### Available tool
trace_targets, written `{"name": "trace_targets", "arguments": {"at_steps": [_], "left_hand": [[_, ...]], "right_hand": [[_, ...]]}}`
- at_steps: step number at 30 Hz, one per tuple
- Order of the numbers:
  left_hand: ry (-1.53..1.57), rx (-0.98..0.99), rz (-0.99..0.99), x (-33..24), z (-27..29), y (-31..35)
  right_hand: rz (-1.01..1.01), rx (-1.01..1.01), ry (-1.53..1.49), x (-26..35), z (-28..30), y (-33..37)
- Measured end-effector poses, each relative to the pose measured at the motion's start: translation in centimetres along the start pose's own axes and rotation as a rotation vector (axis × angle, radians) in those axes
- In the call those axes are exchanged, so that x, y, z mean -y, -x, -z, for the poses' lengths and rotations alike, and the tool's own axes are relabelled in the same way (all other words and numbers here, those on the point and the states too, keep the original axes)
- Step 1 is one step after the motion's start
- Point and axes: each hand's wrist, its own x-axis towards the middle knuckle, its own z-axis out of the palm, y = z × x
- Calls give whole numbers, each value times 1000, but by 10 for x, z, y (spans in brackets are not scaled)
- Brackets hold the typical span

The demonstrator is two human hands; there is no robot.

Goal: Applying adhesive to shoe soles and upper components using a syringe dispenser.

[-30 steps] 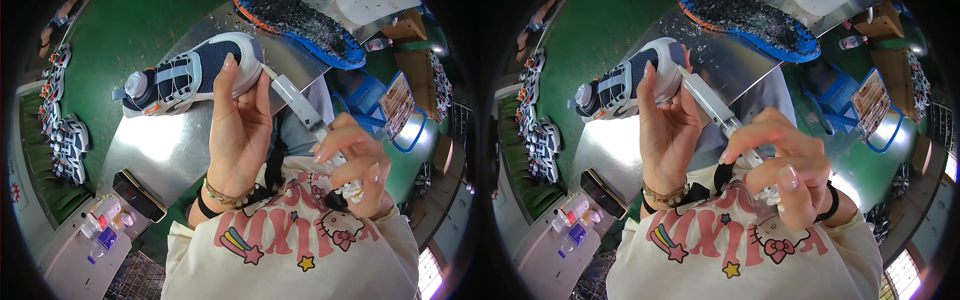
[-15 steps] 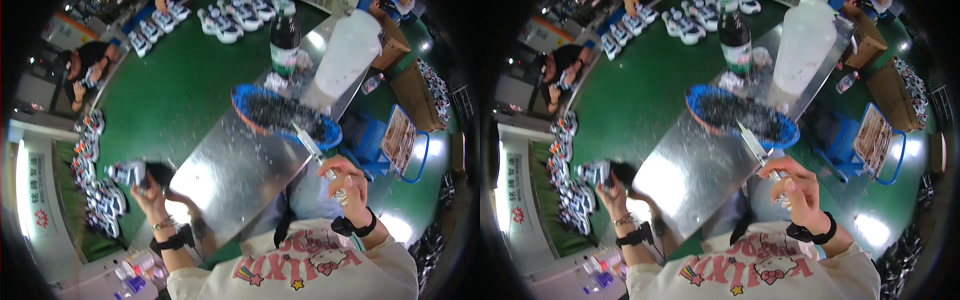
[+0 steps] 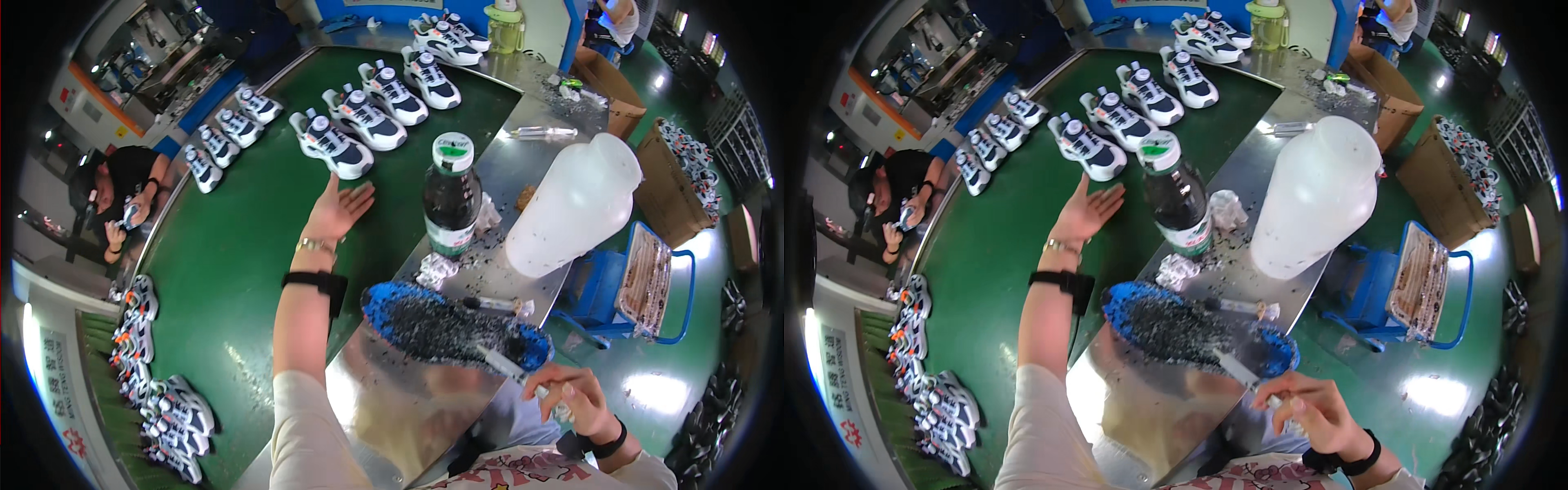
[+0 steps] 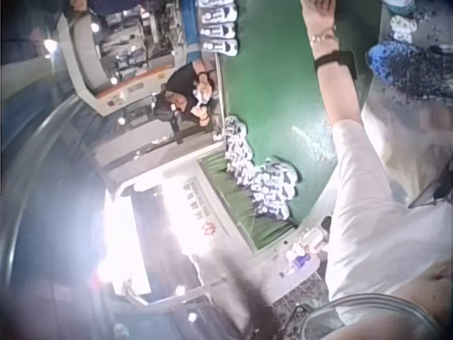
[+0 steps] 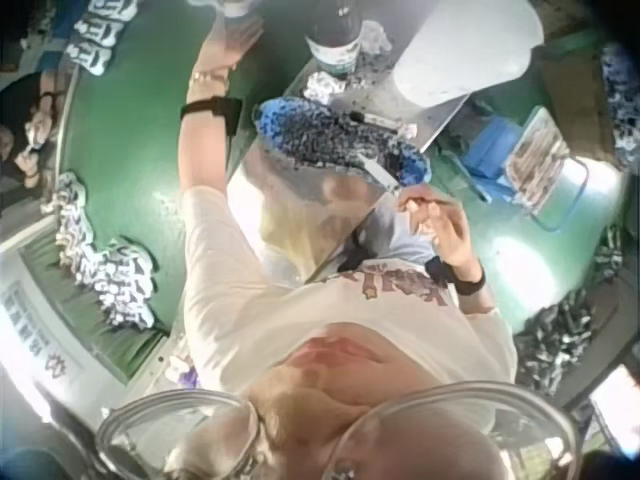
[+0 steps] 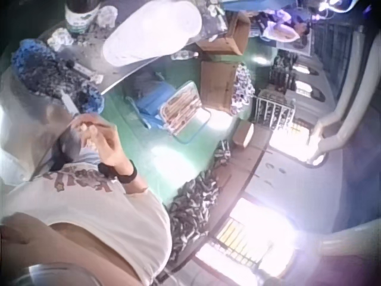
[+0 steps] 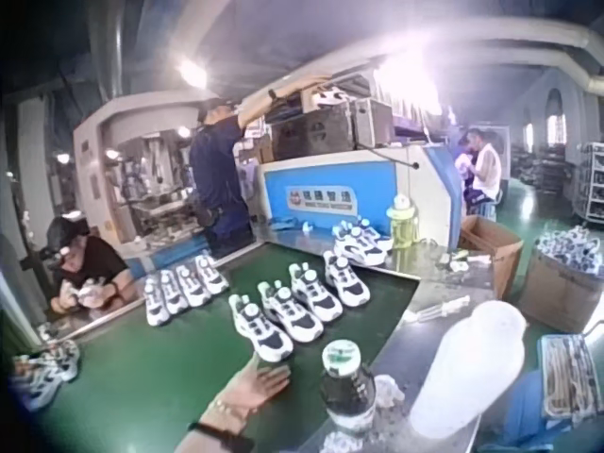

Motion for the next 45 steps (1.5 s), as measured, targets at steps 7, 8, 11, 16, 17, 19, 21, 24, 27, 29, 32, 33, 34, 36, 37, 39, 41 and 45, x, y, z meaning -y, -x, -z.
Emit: {"name": "trace_targets", "arguments": {"at_steps": [7, 8, 11, 16, 17, 19, 21, 24, 27, 29, 32, 33, 34, 36, 37, 39, 41, 45], "left_hand": [[171, -229, -260, -34, -17, -52], [199, -184, -219, -41, -6, -37], [-54, -90, -201, -33, 16, 61], [-315, -118, -126, 47, 68, 327], [-291, -24, -64, 71, 86, 382], [-210, -185, -20, 126, 51, 469], [-93, -363, 45, 184, 46, 533], [50, -531, 97, 230, 51, 587], [-397, -623, 2, 213, 48, 606], [-639, -718, -132, 194, 63, 599], [-679, -735, -572, 165, 78, 564], [-753, -744, -636, 153, 76, 543], [-720, -736, -801, 147, 71, 522], [-642, -643, -910, 136, 54, 481], [-595, -557, -988, 133, 43, 461], [-536, -282, -1008, 128, 19, 434], [-576, -119, -1017, 125, -6, 418], [-765, 168, -1100, 120, -31, 402]], "right_hand": [[-7, 0, 15, 15, -2, 15], [18, 2, 15, 15, -2, 20], [56, -49, -21, 5, 5, 29], [58, -22, -180, 4, -2, 24], [135, -26, -123, 1, -2, 21], [235, -45, -61, -6, -6, 16], [268, -69, -20, -9, -10, 13], [134, -106, -43, -24, -19, 8], [106, -127, -15, -21, -24, 22], [64, -203, -18, -14, -27, 30], [21, -172, -23, -4, -31, 34], [15, -165, 14, -4, -32, 37], [-5, -176, 24, -1, -34, 38], [26, -142, 106, 0, -39, 44], [63, -133, 92, 8, -47, 46], [147, -61, 37, 23, -58, 55], [233, -4, -7, 35, -62, 60], [477, 283, -267, 46, -60, 63]]}}
